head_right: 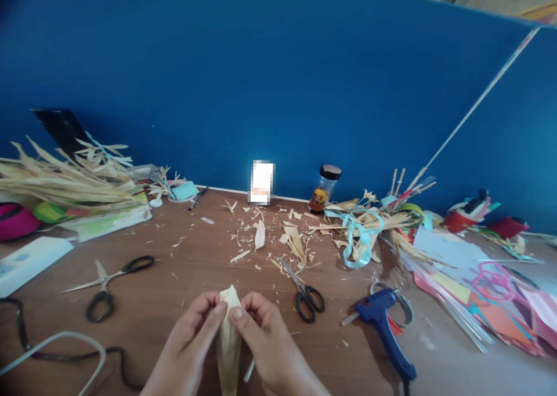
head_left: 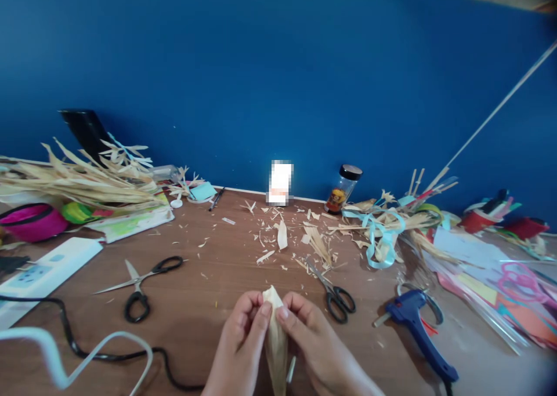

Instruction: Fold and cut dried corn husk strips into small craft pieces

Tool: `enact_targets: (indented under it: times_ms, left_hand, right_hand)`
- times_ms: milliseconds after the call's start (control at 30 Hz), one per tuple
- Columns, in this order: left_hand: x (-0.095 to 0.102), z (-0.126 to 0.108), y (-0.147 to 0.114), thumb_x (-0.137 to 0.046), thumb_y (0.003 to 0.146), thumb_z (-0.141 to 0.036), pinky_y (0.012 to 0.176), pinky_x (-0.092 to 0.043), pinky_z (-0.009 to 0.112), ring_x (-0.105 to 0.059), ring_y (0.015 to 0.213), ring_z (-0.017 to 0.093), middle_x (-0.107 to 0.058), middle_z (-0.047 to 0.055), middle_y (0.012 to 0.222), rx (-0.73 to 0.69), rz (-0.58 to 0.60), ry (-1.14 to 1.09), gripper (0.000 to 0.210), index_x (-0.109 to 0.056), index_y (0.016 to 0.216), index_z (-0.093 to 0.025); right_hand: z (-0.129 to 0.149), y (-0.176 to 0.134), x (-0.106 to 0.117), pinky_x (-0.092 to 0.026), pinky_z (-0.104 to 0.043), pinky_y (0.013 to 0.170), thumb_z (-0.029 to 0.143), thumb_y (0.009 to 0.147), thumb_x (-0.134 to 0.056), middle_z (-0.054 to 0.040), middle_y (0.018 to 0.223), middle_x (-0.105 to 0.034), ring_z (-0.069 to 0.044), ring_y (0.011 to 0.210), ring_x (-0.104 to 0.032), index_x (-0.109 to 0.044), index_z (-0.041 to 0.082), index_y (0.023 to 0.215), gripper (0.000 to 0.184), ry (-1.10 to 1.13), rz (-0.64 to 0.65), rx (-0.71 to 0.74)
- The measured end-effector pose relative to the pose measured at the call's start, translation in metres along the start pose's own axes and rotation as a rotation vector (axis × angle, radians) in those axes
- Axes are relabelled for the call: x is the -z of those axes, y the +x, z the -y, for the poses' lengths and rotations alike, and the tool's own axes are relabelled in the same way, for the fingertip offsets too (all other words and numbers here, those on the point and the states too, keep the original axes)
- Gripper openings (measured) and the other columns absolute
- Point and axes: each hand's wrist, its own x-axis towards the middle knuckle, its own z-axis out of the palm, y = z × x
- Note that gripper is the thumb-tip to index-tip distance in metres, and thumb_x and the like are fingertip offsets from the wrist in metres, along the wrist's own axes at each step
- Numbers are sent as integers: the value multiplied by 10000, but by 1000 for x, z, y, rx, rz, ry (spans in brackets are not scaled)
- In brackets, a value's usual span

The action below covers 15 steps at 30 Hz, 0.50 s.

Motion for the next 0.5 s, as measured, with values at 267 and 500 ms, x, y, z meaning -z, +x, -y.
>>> enact_targets:
  times_ms: [267,500]
  left_hand:
    - [-3,11,-1,-527,769,-356,602,-406,227,-525,631,150,-572,5,694,-309,-196,301,154,-506,784,-204]
    - [-11,19,6,-578,722,-411,581,-421,235,-550,587,138,-597,9,643,-13,-85,-202,248,-519,763,-174]
  right_hand:
    - [-10,1,-12,-332,-202,520,437,814,-457,38,606,-417,-102,555,-382,-419,193,705,270,-433,-187,250]
    - [-16,4,-15,-350,-216,497,452,821,-425,19,582,-462,-117,517,-419,-428,207,691,277,-556,-249,340]
